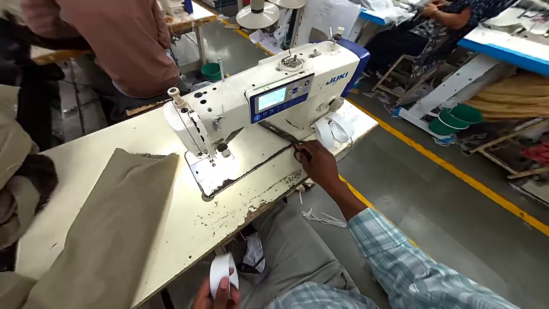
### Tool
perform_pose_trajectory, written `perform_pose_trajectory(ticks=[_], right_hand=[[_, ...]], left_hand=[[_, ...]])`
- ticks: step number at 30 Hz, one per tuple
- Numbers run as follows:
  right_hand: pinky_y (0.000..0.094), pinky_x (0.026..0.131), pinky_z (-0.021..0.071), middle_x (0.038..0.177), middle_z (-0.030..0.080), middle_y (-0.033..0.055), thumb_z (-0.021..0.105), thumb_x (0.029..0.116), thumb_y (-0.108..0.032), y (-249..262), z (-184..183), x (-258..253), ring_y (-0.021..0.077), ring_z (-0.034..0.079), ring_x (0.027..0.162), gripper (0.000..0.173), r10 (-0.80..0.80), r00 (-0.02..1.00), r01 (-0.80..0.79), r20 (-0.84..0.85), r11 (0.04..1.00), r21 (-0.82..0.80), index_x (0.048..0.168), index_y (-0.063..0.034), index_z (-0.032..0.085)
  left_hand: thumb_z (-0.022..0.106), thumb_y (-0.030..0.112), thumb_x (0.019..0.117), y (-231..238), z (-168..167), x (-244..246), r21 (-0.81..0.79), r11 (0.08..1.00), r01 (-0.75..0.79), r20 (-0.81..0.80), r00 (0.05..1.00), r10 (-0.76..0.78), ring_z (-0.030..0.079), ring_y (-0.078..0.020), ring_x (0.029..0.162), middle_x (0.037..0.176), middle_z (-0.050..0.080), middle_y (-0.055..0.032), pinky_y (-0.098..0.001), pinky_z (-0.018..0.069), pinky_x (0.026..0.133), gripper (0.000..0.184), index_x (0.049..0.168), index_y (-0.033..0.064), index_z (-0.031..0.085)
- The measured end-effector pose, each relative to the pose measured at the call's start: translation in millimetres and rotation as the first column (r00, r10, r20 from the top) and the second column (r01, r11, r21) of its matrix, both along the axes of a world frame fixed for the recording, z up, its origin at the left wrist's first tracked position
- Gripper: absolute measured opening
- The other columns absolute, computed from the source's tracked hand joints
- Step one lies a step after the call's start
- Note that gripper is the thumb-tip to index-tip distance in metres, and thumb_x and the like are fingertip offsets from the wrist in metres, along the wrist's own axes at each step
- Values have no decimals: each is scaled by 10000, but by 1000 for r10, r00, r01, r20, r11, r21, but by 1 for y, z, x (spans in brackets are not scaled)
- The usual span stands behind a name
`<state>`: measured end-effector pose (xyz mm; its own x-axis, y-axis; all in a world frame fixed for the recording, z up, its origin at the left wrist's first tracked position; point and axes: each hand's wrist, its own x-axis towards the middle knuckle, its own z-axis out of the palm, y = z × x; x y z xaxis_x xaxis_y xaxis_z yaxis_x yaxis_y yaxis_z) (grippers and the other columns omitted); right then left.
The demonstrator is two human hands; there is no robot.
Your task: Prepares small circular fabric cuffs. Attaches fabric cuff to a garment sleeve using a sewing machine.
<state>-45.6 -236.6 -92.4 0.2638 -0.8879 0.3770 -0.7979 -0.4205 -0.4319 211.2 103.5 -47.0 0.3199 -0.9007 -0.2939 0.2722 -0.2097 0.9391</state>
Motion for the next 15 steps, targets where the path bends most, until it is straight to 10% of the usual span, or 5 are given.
perform_pose_trajectory(ticks=[4,8,10,12,15], right_hand=[[512,1028,516,1269,685,105,681,940,-171,24,41,30,268,625,1221,251,277,918,-306,284,950,62,1161,-65,734],[348,1001,545,1240,682,44,741,919,-409,102,84,79,133,637,1158,649,502,419,-907,757,263,328,1410,-39,533],[264,866,557,1040,685,28,693,977,-247,109,83,85,76,652,959,441,432,341,-934,835,54,353,1324,-8,563],[254,814,568,985,702,31,595,1011,-88,97,83,81,64,659,887,195,362,431,-898,826,89,430,1175,3,651],[245,744,524,899,676,-9,533,1030,-115,62,78,72,24,608,801,181,336,663,-740,669,432,516,1073,-26,685]], left_hand=[[515,71,1054,-25,25,-7,-128,983,131,-94,985,-143,658,-74,714,863,699,5,-247,582,681,258,1293,-15,554],[706,194,961,-50,25,-12,-314,945,87,-334,922,-196,657,-47,733,979,713,-32,-199,571,660,381,1298,60,590],[722,247,949,-58,21,-9,-315,948,42,-352,923,-158,690,-80,800,1014,719,-59,-219,593,685,387,1277,72,617],[687,248,986,-60,12,-1,-250,968,11,-324,941,-95,714,-183,976,1120,702,-119,-330,623,833,452,1354,15,568],[556,181,1037,-59,1,7,-123,992,-38,-249,969,7,632,-272,1237,1371,618,-171,-401,534,1049,485,1462,-25,448]])
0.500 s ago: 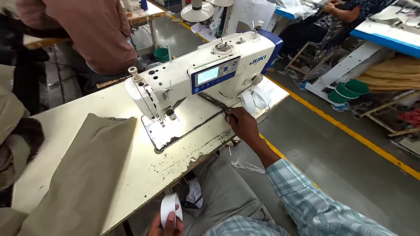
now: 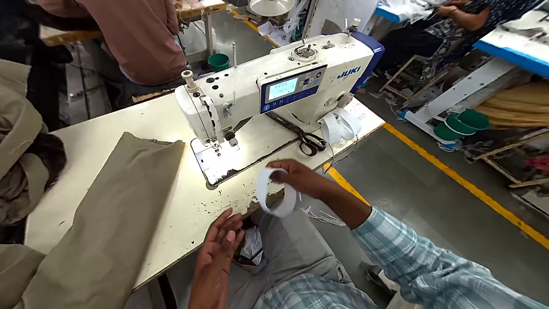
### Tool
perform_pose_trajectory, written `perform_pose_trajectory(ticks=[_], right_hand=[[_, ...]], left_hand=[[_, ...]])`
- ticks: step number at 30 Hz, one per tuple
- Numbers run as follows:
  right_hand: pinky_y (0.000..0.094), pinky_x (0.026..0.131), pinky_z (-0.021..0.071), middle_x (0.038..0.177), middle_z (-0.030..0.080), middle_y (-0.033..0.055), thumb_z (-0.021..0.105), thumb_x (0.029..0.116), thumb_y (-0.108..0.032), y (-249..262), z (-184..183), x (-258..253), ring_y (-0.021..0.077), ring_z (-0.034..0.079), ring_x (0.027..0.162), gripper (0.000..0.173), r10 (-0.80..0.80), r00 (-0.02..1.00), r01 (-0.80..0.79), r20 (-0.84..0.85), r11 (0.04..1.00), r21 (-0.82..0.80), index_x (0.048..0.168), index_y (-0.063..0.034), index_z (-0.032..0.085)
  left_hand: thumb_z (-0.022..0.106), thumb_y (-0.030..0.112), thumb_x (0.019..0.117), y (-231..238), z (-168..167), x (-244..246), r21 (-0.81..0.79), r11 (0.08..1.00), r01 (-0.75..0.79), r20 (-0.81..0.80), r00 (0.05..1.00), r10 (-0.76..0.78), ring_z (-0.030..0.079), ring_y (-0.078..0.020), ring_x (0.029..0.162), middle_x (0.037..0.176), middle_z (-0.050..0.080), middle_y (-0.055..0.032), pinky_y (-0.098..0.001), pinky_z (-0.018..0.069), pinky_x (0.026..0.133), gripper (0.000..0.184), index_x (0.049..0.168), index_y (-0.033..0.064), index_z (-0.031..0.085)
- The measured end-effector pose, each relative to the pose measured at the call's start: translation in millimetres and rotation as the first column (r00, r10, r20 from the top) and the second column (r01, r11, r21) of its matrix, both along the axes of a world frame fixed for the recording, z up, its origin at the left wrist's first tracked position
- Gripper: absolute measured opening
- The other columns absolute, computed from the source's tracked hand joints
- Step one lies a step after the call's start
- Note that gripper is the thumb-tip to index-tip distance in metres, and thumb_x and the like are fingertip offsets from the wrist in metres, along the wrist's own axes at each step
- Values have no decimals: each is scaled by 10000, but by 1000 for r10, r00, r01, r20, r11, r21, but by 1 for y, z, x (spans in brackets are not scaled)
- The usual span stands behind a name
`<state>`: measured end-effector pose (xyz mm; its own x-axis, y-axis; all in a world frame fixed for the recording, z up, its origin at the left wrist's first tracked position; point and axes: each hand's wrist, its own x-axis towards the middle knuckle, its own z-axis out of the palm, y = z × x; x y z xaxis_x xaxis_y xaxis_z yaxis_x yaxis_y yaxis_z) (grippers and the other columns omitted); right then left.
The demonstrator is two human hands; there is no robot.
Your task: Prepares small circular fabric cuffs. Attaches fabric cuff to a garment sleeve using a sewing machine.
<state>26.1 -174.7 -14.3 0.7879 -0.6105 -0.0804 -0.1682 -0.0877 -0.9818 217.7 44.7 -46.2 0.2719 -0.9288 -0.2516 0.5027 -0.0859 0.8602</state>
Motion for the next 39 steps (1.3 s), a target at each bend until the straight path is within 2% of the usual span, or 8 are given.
perform_pose_trajectory(ticks=[4,7,15,20,25,29,34,39], right_hand=[[528,874,563,1097,690,168,731,906,-136,-73,-5,-13,280,679,986,304,-432,898,307,-82,750,-585,1176,-5,679],[618,910,476,1100,669,182,765,860,-163,-119,-9,-24,365,658,1017,359,-519,844,177,-137,511,-841,1181,-28,679],[748,1006,417,1325,584,320,717,944,-197,-90,-5,-42,541,552,1234,443,-485,833,56,-265,552,-832,1329,-2,618],[422,923,579,1094,707,89,662,965,-195,50,6,28,211,680,1047,173,57,993,37,101,672,-740,1057,-59,715],[352,1132,452,1338,651,-24,594,1034,-411,162,4,91,154,541,1335,391,682,729,-481,-62,445,-756,1352,-190,641],[414,1012,525,1136,674,89,614,1025,-292,174,-10,93,258,629,1165,260,771,621,-615,-140,369,-697,1209,-109,632],[323,440,463,814,541,75,554,1008,-127,190,-24,97,207,544,572,65,691,720,-325,53,404,-855,1028,-103,610],[297,597,498,798,546,33,543,1027,-164,201,-37,115,189,570,687,74,565,798,-33,209,388,-921,967,-149,582]], left_hand=[[442,121,1071,7,-4,6,50,998,-45,-13,999,46,664,-242,1166,1278,660,-155,-373,555,1010,343,1356,-36,550],[456,130,1073,9,-2,10,38,998,-54,-61,997,57,699,-185,1032,1143,701,-116,-323,586,926,283,1252,-7,628],[473,263,1067,-11,18,59,-152,952,-267,-297,931,214,659,-69,844,914,684,81,-285,568,820,249,1085,212,716],[382,331,1082,-53,23,108,-328,811,-485,-617,760,204,620,-76,671,738,610,60,-260,562,714,330,1008,172,660],[381,409,1064,-71,34,125,-369,764,-529,-720,683,125,594,-80,631,712,584,50,-238,539,686,363,985,173,646],[366,427,1058,-39,34,158,-409,654,-636,-716,668,201,585,-80,613,701,583,53,-257,545,681,377,981,174,634],[285,417,1078,-3,36,188,-315,304,-899,-775,429,464,529,-69,504,605,505,55,-205,536,611,417,931,148,569],[192,343,1084,11,55,191,-174,70,-982,-816,183,548,461,-46,476,637,456,32,-137,482,576,389,971,116,486]])
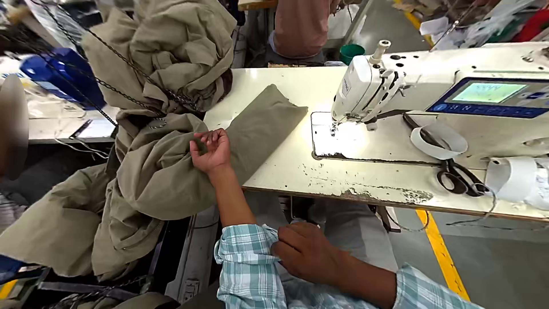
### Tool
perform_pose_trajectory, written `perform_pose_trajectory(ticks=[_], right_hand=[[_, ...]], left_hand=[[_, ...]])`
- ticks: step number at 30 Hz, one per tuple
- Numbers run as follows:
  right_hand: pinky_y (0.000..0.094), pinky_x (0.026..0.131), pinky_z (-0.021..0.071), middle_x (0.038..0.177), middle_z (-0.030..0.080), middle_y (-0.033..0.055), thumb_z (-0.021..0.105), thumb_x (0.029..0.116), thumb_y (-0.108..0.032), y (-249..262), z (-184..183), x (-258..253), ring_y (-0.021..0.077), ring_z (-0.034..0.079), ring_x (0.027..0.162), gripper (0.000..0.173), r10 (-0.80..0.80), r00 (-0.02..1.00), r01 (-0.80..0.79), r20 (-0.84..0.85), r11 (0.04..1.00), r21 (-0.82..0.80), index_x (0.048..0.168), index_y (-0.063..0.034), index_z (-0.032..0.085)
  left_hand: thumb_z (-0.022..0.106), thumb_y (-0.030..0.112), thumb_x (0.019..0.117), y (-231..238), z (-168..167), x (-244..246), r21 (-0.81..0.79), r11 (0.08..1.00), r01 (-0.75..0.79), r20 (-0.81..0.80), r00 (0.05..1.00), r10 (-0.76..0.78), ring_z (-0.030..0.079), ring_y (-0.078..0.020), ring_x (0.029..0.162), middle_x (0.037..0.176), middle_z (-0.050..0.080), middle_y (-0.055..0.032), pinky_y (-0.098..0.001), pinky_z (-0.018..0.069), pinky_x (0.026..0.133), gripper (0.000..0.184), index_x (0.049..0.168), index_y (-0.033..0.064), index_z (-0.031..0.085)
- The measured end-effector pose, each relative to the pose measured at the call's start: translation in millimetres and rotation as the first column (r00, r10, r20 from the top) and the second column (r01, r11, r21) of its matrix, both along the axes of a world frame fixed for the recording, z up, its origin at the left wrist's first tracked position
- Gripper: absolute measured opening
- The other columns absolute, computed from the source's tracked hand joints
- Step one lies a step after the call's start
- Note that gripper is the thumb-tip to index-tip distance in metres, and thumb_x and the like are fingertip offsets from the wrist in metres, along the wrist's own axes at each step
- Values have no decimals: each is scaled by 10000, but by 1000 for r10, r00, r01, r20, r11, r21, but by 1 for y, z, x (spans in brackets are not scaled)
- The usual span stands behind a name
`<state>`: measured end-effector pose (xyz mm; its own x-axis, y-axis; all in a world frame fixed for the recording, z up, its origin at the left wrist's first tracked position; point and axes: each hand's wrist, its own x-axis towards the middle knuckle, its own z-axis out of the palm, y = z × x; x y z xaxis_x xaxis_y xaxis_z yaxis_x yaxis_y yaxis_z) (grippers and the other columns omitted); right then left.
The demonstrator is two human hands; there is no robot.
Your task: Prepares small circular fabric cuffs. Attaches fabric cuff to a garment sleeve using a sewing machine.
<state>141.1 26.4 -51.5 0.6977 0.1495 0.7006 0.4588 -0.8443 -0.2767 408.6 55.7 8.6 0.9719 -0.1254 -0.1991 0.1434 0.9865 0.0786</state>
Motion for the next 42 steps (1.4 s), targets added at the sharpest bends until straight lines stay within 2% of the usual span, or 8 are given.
perform_pose_trajectory(ticks=[3,8,12,19,27,33,38,42], right_hand=[[374,1068,518,1071,682,89,548,1052,-130,2,-2,-8,253,654,1168,83,134,977,-132,-168,991,23,1099,-112,614],[279,457,474,809,565,48,539,1000,-175,14,-16,-15,163,550,573,67,101,986,-95,-132,994,44,984,-141,594],[313,380,440,775,557,69,573,978,-152,21,-8,-13,180,526,496,90,190,934,-193,-303,981,18,896,-128,600],[501,981,566,1153,727,179,793,912,-263,-47,2,12,295,695,1112,342,347,713,-128,-609,919,374,1150,-27,729],[793,1150,159,1586,468,125,555,766,-874,-133,-31,184,513,286,1497,1052,-136,918,83,-371,984,-156,1512,-132,526],[680,1186,237,1644,392,28,492,809,-889,-112,-54,164,359,306,1522,1009,-269,883,227,-386,962,-150,1561,-218,466],[654,1194,280,1650,376,76,652,761,-826,-76,-38,96,363,324,1518,1053,-307,791,276,-530,951,-139,1593,-230,401],[556,1220,300,1661,359,23,680,915,-595,-81,-31,40,277,307,1540,768,-151,792,261,-592,959,105,1563,-264,435]], left_hand=[[170,337,1089,11,1,4,-37,996,-86,51,995,88,495,-11,547,728,490,36,-105,485,633,371,1031,125,470],[178,311,1076,16,-9,5,-199,975,-99,114,986,123,534,-77,548,721,524,10,-177,512,597,375,1046,101,488],[216,419,1073,22,-17,-8,-259,961,95,239,971,-31,577,-83,602,697,542,47,-207,532,672,434,1018,144,547],[453,534,1041,95,-5,-65,132,911,391,379,829,-411,543,-17,622,783,564,99,-170,484,593,320,1015,272,635],[566,346,1027,213,-7,-74,791,611,8,258,902,-346,634,-25,830,980,703,48,-195,533,766,239,1004,178,735],[557,421,1038,186,58,-44,799,520,-303,563,681,-469,655,-48,848,987,699,74,-217,565,772,281,1059,211,742],[397,527,1076,96,52,28,638,-342,-690,-225,258,-940,487,-251,1413,1486,570,-14,-545,369,1184,500,1443,248,591],[596,712,908,85,8,98,152,-640,-754,-661,404,-633,280,-448,1516,1607,416,-162,-736,175,1181,820,1503,150,537]])
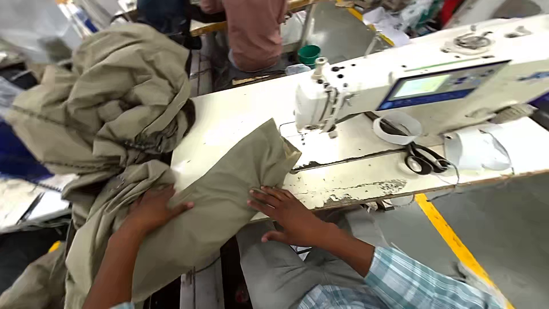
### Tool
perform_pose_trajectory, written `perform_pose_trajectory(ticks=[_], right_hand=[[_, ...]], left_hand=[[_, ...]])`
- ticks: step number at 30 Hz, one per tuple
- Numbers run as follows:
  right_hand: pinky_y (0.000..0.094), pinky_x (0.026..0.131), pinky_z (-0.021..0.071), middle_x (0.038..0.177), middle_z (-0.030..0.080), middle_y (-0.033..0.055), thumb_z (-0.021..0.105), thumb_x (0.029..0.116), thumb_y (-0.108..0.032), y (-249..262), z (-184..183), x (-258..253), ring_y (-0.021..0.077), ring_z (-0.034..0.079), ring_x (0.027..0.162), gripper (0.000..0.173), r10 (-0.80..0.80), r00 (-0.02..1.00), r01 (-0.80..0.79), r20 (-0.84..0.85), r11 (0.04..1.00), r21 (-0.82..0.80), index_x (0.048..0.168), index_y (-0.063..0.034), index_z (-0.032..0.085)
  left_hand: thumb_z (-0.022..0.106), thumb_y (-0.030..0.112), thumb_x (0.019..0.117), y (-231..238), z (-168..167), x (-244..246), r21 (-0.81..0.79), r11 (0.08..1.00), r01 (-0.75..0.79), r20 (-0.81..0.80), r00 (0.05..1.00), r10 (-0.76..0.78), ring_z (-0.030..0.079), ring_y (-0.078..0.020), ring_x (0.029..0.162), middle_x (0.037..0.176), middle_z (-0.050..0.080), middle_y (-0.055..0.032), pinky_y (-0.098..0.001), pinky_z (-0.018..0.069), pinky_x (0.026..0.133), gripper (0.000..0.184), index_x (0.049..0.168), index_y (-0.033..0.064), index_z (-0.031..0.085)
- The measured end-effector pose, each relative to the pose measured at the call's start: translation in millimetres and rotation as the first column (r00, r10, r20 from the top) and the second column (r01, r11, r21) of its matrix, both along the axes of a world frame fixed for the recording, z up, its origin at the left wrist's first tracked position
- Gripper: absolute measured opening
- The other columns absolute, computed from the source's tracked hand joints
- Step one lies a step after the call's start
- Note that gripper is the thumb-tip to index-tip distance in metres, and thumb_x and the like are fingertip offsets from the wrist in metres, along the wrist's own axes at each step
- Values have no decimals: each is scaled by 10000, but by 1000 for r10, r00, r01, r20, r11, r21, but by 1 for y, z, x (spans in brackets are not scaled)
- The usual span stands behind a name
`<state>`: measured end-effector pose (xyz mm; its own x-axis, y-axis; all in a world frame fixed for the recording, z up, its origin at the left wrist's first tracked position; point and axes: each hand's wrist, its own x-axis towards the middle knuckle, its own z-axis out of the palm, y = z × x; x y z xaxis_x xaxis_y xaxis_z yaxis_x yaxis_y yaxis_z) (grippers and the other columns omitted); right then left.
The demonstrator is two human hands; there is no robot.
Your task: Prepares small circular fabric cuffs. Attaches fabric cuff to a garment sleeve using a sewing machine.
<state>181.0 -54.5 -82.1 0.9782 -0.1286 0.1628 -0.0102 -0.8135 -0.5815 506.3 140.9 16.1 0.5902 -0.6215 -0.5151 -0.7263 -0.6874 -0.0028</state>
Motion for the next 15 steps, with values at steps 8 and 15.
perform_pose_trajectory(ticks=[8,15], right_hand=[[480,907,588,1391,618,112,730,893,-571,-103,-2,-12,243,686,1080,820,-558,819,514,132,817,262,1502,-78,486],[441,802,487,853,670,27,691,900,-614,-123,2,-18,210,614,857,495,-343,926,370,-157,908,198,1064,-149,727]], left_hand=[[513,681,964,-21,-5,-76,-358,933,35,153,988,22,563,-467,1303,1389,610,-246,-690,413,1076,809,1504,78,517],[384,653,1021,-10,-20,-114,-203,971,125,234,969,-76,712,-497,913,951,714,-278,-682,547,775,765,1224,-36,646]])
